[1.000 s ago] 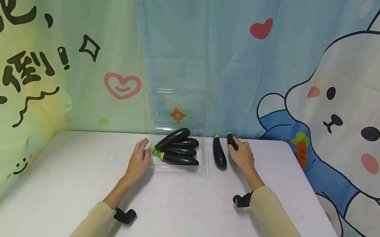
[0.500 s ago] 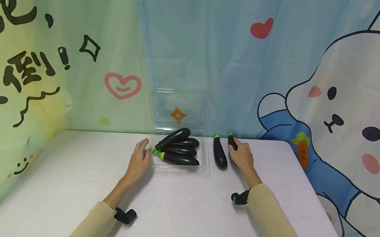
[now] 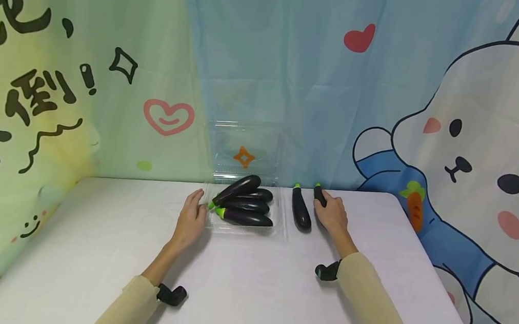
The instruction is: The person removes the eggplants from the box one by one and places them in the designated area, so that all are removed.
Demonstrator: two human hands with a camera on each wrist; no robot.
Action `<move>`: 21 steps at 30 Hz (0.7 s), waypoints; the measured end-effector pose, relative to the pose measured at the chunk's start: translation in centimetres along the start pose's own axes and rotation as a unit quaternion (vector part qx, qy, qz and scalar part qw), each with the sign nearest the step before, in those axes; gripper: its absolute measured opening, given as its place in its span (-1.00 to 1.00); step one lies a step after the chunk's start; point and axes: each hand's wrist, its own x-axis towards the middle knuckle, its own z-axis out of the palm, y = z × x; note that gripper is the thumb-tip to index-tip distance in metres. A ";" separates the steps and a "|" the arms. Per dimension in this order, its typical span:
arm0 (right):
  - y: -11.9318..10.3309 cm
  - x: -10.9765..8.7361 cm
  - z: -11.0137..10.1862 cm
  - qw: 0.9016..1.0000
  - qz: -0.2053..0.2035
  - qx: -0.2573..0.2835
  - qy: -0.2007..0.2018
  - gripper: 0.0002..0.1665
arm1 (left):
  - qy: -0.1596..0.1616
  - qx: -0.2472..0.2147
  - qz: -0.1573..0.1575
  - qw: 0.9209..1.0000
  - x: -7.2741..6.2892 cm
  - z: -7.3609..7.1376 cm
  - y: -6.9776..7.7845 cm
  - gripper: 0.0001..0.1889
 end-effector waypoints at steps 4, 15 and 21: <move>-0.2 0.0 0.3 1.000 -0.002 0.000 0.010 -0.31 | -0.002 0.000 -0.001 1.000 0.0 0.0 0.0 -0.51; -0.7 0.0 0.5 1.000 -0.006 -0.002 0.017 -0.33 | 0.001 -0.002 -0.004 1.000 0.0 0.0 0.0 -0.51; -0.9 -0.2 0.4 1.000 -0.005 -0.009 0.009 -0.32 | 0.010 0.005 0.008 1.000 0.1 0.2 -0.3 -0.52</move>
